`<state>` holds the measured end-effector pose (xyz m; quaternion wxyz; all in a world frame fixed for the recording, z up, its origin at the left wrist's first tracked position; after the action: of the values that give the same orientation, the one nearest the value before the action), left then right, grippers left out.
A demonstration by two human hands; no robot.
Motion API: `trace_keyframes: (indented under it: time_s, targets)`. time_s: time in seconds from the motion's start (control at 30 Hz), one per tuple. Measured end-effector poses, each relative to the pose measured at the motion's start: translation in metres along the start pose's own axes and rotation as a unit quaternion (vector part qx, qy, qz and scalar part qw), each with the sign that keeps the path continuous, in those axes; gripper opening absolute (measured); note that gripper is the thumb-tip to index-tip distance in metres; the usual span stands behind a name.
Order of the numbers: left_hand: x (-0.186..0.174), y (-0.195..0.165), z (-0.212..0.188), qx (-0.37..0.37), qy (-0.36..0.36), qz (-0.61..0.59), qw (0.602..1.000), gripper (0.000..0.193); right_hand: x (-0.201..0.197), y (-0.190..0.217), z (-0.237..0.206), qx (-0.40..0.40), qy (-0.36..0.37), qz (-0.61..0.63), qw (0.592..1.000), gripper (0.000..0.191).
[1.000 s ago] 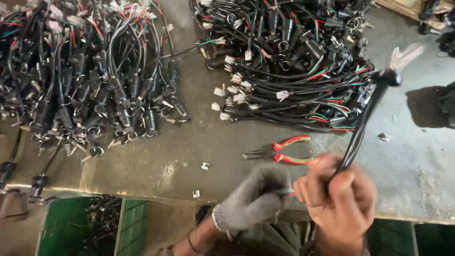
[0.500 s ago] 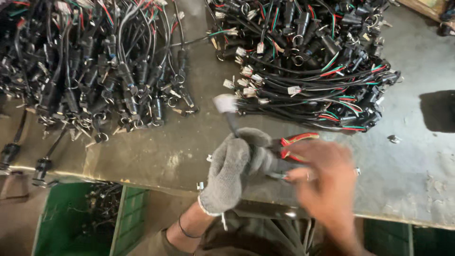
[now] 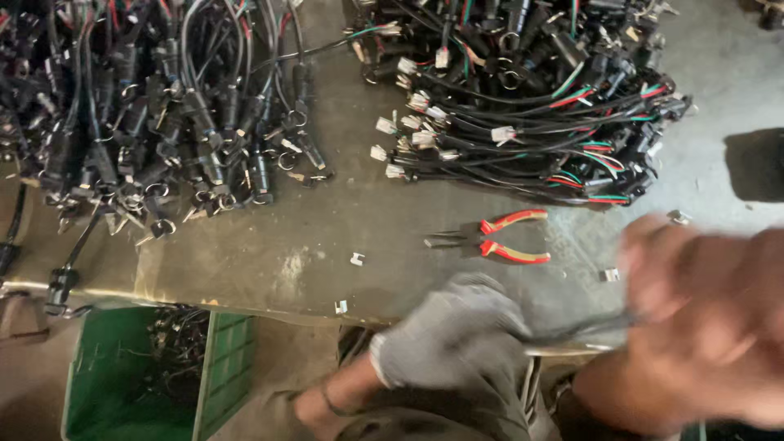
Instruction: The person repeatedly strips the ends of black wires using red-handled pliers, then inserts the exposed conductors into small metal terminals and crimps them with the pliers. Finished assemblies are placed into a green bin below the table.
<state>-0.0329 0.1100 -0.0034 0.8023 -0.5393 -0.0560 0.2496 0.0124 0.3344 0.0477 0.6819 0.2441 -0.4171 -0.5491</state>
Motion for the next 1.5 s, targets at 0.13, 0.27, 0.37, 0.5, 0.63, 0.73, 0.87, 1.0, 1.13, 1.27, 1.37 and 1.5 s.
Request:
trace_keyframes:
  time_s: [0.13, 0.27, 0.37, 0.5, 0.63, 0.73, 0.87, 1.0, 1.13, 1.27, 1.37, 1.5]
  targets:
    - [-0.003, 0.04, -0.016, -0.178, -0.11, -0.392, 0.896, 0.023, -0.002, -0.037, 0.02, 0.031, -0.135, -0.017, 0.99, 0.037]
    - [-0.013, 0.049, -0.022, -0.157, -0.244, -0.376, 0.88, 0.028, 0.052, -0.084, -0.013, 0.16, 0.041, -0.205, 0.965, 0.051]
    - [-0.018, 0.044, -0.019, -0.148, -0.304, -0.132, 0.932, 0.024, 0.057, -0.109, -0.066, 0.164, 0.003, -0.361, 0.918, 0.062]
    - [-0.003, 0.042, -0.018, -0.108, -0.368, -0.301, 0.873, 0.018, 0.026, -0.125, -0.106, 0.242, -0.031, -0.195, 0.95, 0.04]
    - [-0.008, 0.037, -0.028, -0.11, -0.265, -0.172, 0.942, 0.03, 0.013, -0.117, -0.106, 0.257, 0.001, -0.051, 0.965, 0.043]
    - [-0.017, 0.031, -0.03, -0.17, -0.279, -0.055, 0.943, 0.05, 0.021, -0.111, -0.099, 0.221, 0.022, -0.188, 0.957, 0.043]
    - [-0.025, 0.021, -0.014, -0.169, -0.22, 0.026, 0.96, 0.038, 0.027, -0.106, -0.09, 0.193, 0.042, -0.312, 0.929, 0.039]
    - [-0.027, 0.02, -0.003, -0.148, -0.144, 0.089, 0.974, 0.024, 0.027, -0.098, -0.087, 0.173, 0.085, -0.37, 0.909, 0.056]
    - [-0.026, 0.028, -0.005, -0.174, -0.14, 0.05, 0.973, 0.023, 0.029, -0.096, -0.094, 0.236, 0.038, -0.304, 0.922, 0.052]
    - [-0.018, 0.022, -0.004, -0.123, -0.13, 0.143, 0.973, 0.027, 0.02, -0.106, -0.101, 0.287, -0.007, -0.214, 0.934, 0.032]
    - [-0.009, 0.019, 0.0, -0.143, -0.179, 0.205, 0.952, 0.024, 0.004, -0.121, -0.105, 0.321, 0.019, -0.173, 0.931, 0.023]
    - [-0.013, 0.031, 0.003, -0.171, -0.217, 0.26, 0.925, 0.032, -0.01, -0.144, -0.12, 0.431, -0.063, 0.06, 0.898, 0.031]
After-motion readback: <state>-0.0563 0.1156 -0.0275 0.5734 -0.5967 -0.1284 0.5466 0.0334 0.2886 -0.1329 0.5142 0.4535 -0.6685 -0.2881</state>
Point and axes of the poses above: each hand's wrist, its own z-axis towards the middle knuckle, its own x-axis out of the palm, y = z × x, the point moved 2 cm from there along z, towards the middle knuckle, and after that the axes turned 9 degrees about y, right-handed, at the moved point
